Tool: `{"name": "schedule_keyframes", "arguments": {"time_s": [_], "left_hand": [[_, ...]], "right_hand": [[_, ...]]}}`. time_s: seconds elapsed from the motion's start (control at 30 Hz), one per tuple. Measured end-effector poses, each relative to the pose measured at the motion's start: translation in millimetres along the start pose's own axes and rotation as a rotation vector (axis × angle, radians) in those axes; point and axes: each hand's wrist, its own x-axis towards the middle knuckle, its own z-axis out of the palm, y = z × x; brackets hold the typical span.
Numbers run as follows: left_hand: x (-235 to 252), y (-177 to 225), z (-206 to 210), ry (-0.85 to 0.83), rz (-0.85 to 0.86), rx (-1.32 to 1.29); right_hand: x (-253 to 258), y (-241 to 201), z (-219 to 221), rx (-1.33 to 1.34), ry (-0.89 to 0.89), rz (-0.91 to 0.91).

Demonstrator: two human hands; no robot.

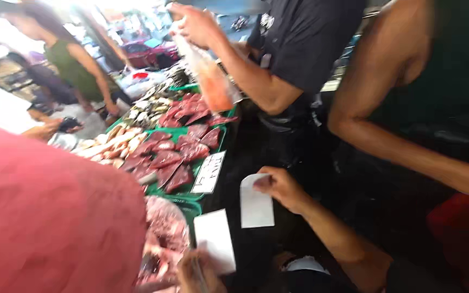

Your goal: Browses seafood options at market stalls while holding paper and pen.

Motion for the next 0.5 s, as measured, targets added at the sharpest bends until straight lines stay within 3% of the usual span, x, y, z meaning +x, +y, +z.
{"name": "schedule_keyframes", "arguments": {"time_s": [0.07, 0.3, 0.5], "left_hand": [[7, -1, 12, 0.009, 0.000, 0.011], [-10, 11, 30, -0.142, -0.018, 0.011], [-25, 1, 12, -0.162, -0.096, 0.054]], "right_hand": [[-2, -2, 2, 0.069, 0.018, 0.048], [-32, 19, 38, 0.230, -0.195, 0.200], [-58, 44, 59, 0.178, -0.151, 0.197]]}}
